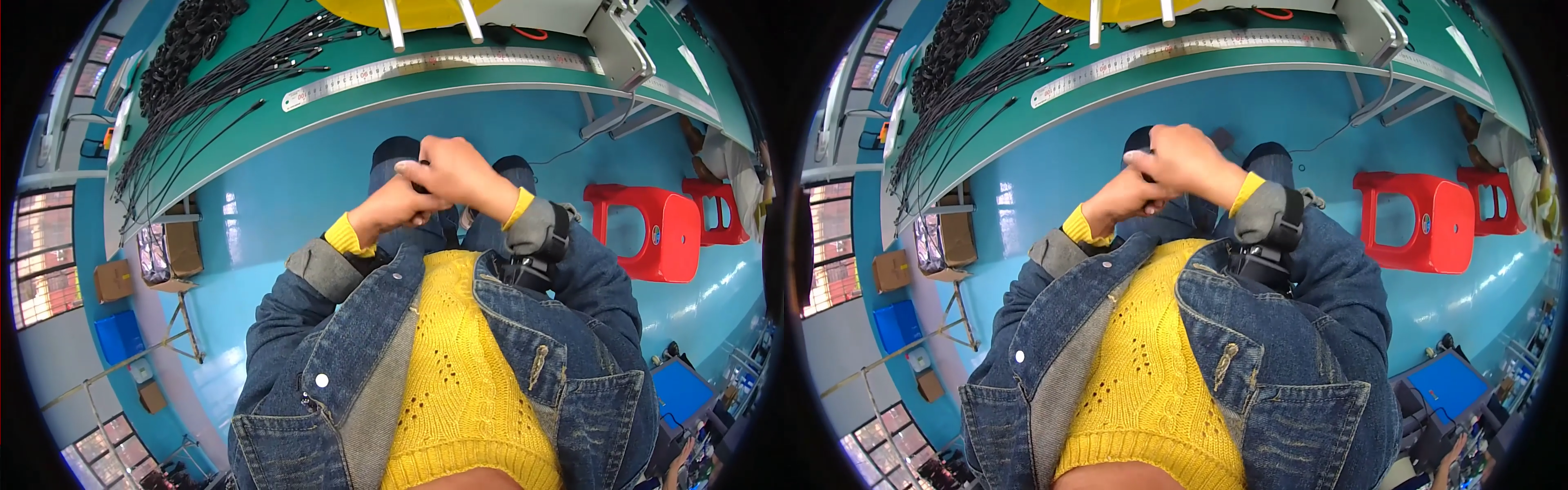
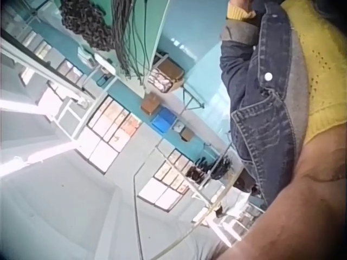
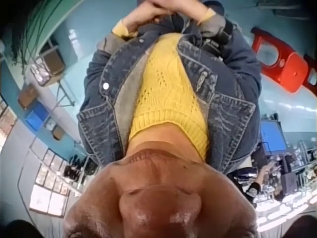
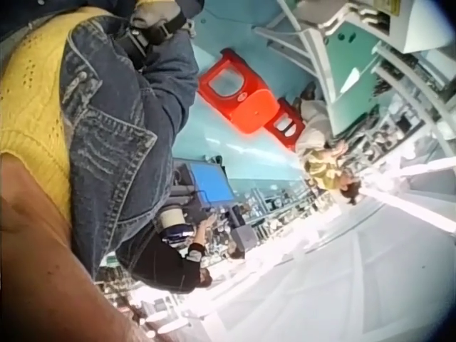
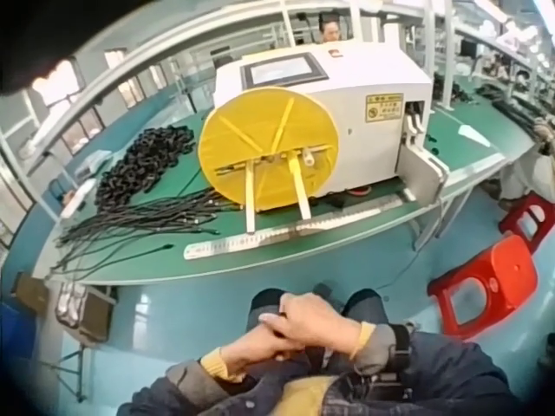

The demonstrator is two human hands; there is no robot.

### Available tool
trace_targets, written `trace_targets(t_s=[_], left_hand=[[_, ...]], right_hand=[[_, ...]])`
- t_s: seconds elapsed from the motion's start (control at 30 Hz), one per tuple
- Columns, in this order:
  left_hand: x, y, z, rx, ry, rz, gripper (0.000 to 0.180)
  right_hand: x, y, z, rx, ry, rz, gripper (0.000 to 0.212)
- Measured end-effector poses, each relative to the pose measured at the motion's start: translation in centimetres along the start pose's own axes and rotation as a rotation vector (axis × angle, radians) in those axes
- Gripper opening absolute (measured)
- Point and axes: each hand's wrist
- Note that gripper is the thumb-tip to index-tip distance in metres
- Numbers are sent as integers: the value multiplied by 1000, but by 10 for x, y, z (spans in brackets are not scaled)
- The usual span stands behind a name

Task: The person picks up a cable, winds it around the pegs of a machine, and removes the coiled cable to secure it with a tie by hand.

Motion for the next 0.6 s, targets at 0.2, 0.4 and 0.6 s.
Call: trace_targets(t_s=[0.2,0.4,0.6], left_hand=[[-13,5,34,-978,214,37,35],[-26,30,69,-828,166,202,37],[-62,-49,184,-341,-309,-363,32]], right_hand=[[-7,-27,14,797,93,-621,37],[-48,-71,-7,607,222,-583,29],[-61,-81,-10,620,237,-719,22]])
Point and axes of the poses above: each hand's wrist, its own x-axis towards the middle knuckle, its own z-axis out of the back of the hand, y = z × x, and after that the axes turned 9 degrees about -y, right-handed
